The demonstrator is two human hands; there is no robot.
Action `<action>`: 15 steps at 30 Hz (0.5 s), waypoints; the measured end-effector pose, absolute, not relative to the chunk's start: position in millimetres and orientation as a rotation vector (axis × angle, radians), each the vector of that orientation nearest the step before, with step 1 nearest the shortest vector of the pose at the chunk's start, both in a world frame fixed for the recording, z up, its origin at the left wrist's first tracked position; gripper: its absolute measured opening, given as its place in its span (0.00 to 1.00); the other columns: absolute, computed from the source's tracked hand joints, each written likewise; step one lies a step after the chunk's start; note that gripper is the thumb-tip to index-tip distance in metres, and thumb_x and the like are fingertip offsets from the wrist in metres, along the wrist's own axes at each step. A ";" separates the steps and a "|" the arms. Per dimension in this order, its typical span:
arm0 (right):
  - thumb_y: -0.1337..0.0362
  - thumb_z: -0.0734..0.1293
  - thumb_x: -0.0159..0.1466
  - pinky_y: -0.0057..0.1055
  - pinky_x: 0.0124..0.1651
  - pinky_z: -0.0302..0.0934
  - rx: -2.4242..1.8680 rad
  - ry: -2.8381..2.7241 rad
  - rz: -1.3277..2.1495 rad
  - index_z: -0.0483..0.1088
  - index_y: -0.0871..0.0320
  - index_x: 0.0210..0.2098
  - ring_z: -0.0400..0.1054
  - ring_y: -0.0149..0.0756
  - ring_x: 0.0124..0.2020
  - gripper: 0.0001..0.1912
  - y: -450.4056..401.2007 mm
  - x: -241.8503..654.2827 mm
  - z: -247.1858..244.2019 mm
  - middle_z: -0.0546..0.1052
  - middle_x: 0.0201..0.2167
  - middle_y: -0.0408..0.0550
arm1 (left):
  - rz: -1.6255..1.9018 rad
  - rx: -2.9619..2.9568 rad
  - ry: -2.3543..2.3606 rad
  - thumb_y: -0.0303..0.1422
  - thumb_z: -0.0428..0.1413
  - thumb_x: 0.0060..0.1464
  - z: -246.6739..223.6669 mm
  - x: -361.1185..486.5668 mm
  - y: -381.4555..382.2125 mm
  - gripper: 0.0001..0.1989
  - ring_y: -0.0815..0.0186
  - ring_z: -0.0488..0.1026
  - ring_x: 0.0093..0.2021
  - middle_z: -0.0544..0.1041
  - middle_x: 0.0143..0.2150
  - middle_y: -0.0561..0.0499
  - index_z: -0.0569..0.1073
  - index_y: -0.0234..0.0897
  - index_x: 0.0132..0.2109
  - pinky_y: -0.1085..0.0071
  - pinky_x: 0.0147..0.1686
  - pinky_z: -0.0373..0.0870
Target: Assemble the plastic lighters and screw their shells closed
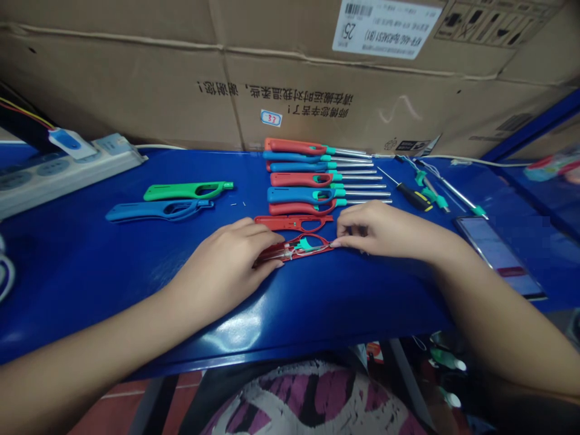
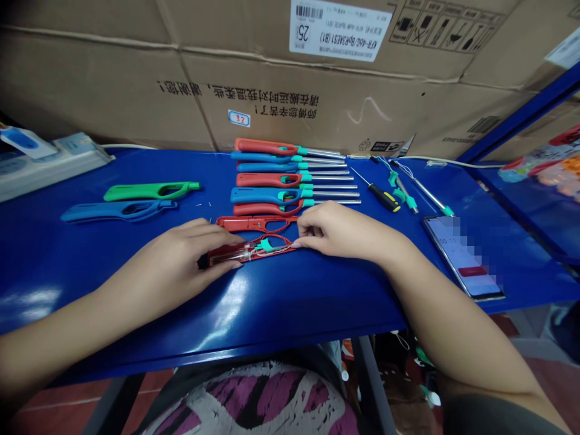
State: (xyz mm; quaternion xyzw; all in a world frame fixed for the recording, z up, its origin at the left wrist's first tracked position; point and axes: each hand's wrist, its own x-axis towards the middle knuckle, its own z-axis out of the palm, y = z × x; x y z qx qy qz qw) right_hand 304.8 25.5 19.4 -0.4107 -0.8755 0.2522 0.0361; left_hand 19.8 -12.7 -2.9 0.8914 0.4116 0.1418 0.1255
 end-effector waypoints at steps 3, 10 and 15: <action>0.54 0.70 0.64 0.27 0.28 0.54 -1.399 -2.555 1.016 0.71 0.59 0.28 0.63 0.27 0.20 0.15 27.6 303.8 15.2 0.71 0.19 0.39 | 0.452 2.587 1.174 0.32 0.61 0.60 -4.0 20.2 -13.2 0.10 0.57 0.75 0.43 0.80 0.41 0.48 0.79 0.37 0.49 0.62 0.42 0.72; 0.49 0.72 0.58 0.26 0.25 0.54 -1.566 -2.344 1.231 0.67 0.58 0.26 0.61 0.26 0.20 0.19 31.5 301.9 7.5 0.68 0.18 0.38 | 0.483 2.545 1.175 0.32 0.59 0.62 -5.6 20.6 -14.1 0.08 0.57 0.77 0.44 0.80 0.43 0.48 0.78 0.36 0.48 0.63 0.42 0.72; 0.48 0.73 0.58 0.25 0.21 0.53 -1.676 -2.299 1.395 0.65 0.57 0.26 0.62 0.26 0.17 0.20 30.5 302.5 9.2 0.68 0.18 0.36 | 0.510 2.518 1.167 0.31 0.60 0.61 -3.2 20.8 -12.8 0.05 0.59 0.77 0.41 0.80 0.40 0.49 0.77 0.36 0.44 0.65 0.39 0.71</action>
